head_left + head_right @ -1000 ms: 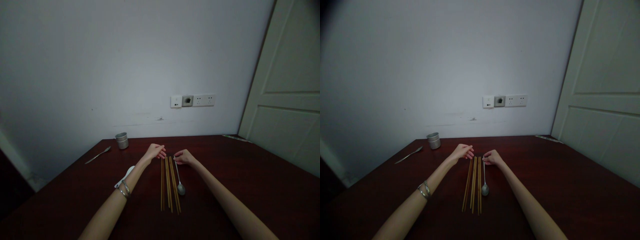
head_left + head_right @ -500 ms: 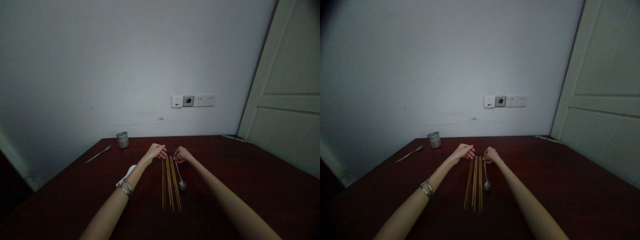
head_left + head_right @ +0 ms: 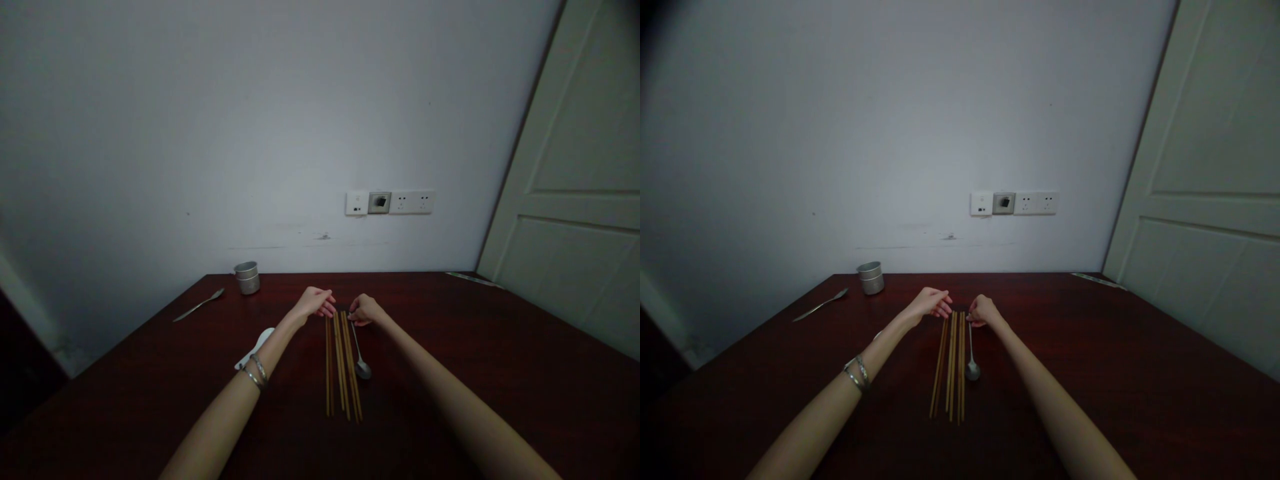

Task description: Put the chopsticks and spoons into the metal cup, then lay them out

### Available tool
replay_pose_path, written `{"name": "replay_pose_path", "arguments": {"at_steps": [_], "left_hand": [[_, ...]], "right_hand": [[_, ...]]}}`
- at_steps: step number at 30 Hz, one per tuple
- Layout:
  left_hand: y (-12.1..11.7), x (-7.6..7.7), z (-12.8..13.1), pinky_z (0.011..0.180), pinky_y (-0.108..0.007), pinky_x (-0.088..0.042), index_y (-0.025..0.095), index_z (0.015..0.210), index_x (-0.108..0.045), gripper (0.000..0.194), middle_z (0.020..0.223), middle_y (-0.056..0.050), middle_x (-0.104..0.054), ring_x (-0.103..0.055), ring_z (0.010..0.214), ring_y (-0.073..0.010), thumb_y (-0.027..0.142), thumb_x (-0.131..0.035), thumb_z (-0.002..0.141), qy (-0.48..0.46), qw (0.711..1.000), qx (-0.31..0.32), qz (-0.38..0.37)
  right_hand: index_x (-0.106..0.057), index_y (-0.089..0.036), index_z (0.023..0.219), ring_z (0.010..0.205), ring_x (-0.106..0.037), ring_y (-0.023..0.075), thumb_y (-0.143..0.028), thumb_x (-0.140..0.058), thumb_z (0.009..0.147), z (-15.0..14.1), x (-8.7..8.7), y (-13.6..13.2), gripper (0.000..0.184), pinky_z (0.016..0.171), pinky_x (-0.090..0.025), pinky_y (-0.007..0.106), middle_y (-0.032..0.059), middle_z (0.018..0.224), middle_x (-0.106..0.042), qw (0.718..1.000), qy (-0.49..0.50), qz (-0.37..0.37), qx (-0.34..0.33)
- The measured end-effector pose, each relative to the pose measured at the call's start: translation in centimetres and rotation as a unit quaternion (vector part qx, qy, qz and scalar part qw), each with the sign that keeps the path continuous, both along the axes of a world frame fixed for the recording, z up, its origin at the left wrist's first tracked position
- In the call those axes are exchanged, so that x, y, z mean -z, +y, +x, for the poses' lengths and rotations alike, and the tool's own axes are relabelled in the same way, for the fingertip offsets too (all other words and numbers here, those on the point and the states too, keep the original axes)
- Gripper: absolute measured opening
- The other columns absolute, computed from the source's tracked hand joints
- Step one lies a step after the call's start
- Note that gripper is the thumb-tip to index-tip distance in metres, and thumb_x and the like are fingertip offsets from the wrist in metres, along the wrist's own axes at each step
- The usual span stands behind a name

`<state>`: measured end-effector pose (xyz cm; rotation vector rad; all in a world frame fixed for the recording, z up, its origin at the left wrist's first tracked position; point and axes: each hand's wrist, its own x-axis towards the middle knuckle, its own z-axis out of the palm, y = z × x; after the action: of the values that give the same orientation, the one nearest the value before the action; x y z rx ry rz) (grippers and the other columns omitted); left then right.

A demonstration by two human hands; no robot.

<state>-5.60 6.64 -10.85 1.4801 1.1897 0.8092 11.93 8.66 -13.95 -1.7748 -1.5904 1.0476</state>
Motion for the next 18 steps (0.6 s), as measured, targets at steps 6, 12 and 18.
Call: {"name": "replay_pose_path", "arguments": {"at_steps": [6,12,18], "left_hand": [[0.0,0.1,-0.1,0.045,-0.017,-0.036,0.011,0.075,-0.058,0.032,0.061,-0.007,-0.066,-0.06,0.049,-0.0111,0.039,-0.044,0.081,-0.003,1.0,0.007,0.001],[0.1,0.1,-0.1,0.046,-0.017,-0.037,0.011,0.076,-0.058,0.031,0.062,-0.007,-0.066,-0.06,0.05,-0.0107,0.039,-0.045,0.08,0.002,1.0,0.017,-0.003],[-0.2,-0.2,0.0,0.044,-0.017,-0.037,0.011,0.075,-0.057,0.026,0.061,-0.006,-0.065,-0.06,0.049,-0.0112,0.035,-0.047,0.078,-0.001,1.0,0.021,-0.005]], "right_hand": [[-0.059,-0.013,0.066,0.037,-0.055,0.0125,-0.014,-0.076,0.047,0.1,0.1,-0.1,0.026,0.041,-0.05,0.023,-0.0041,0.039,-0.053,1.0,0.001,-0.004,-0.007],[-0.059,-0.01,0.096,0.045,-0.06,0.0162,-0.019,-0.072,0.056,0.9,0.1,0.0,0.044,0.044,-0.05,0.026,0.0012,0.045,-0.06,1.0,-0.017,0.004,-0.012],[-0.06,-0.017,0.104,0.092,-0.06,0.022,-0.022,-0.051,0.074,4.5,0.6,-0.6,0.031,0.082,-0.045,0.031,0.0112,0.099,-0.065,0.965,-0.161,0.204,0.027]]}}
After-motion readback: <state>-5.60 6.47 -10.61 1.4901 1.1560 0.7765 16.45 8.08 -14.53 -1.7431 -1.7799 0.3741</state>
